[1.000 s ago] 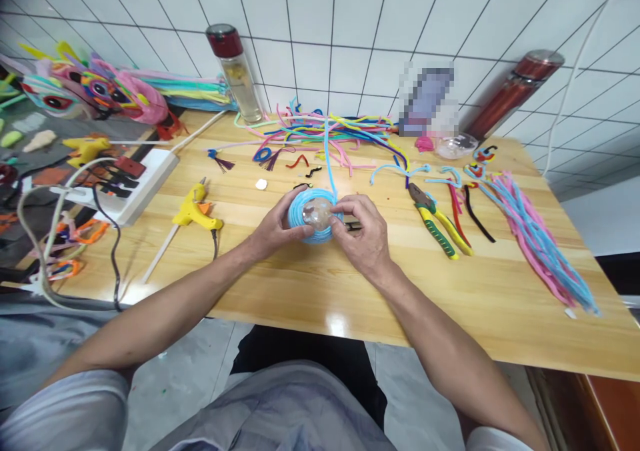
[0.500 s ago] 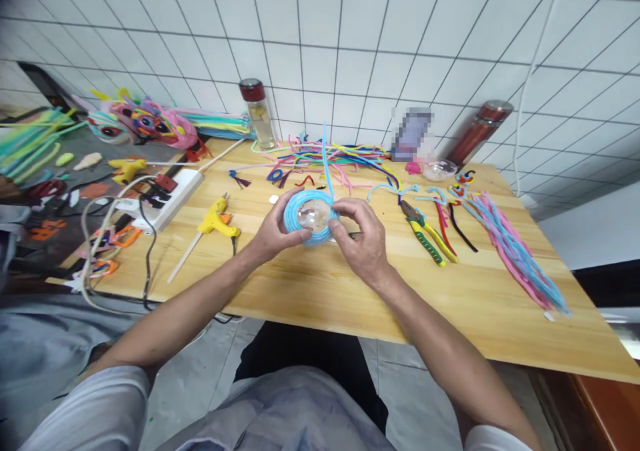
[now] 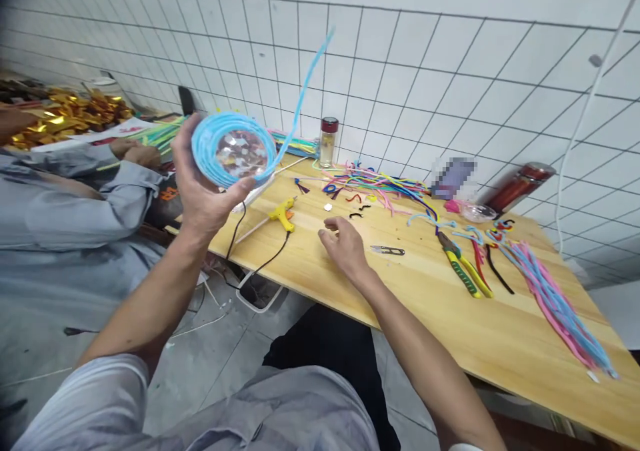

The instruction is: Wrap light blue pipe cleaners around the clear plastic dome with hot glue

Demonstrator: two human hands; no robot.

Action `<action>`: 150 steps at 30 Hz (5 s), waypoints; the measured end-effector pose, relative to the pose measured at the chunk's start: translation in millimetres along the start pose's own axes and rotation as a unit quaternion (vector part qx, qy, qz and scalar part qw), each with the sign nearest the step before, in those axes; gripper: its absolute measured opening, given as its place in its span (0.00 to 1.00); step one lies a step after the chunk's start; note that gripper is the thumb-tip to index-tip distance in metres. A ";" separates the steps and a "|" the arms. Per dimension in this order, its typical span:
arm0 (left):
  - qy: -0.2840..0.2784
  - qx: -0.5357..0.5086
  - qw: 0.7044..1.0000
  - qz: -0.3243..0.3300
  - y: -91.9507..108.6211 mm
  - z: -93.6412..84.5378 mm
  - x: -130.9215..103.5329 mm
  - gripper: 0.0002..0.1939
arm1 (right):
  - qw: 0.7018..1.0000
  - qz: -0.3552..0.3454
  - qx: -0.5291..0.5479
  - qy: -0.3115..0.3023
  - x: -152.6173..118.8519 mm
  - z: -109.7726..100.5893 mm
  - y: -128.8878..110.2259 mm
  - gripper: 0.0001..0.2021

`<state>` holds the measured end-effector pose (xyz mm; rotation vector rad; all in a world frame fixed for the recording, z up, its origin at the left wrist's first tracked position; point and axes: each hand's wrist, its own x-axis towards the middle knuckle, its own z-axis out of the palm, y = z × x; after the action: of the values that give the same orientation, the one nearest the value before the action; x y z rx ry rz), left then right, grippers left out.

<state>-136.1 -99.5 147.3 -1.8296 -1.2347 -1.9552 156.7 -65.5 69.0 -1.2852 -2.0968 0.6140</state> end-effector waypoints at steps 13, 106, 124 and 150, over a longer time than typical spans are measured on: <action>0.070 0.071 0.995 -0.025 -32.4 -24.5 -30.3 0.54 | 0.968 0.042 -0.167 -0.182 80.3 121.6 -56.1 0.25; -0.259 -0.076 0.955 -0.124 -45.1 175.3 -120.3 0.56 | 0.978 -0.152 0.129 0.054 -53.4 -43.1 108.0 0.12; -0.247 -0.120 0.952 -0.133 -45.4 177.4 -120.4 0.54 | 0.979 -0.164 0.109 0.051 -51.2 -49.6 102.5 0.08; -0.249 -0.132 0.950 -0.136 -44.5 178.1 -119.9 0.53 | 0.980 -0.175 0.086 0.026 -52.1 -54.0 105.1 0.10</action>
<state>-7.6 1.4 1.1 -2.5251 -1.4881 -1.9315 278.4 -63.8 25.9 -0.8031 -2.1055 0.5828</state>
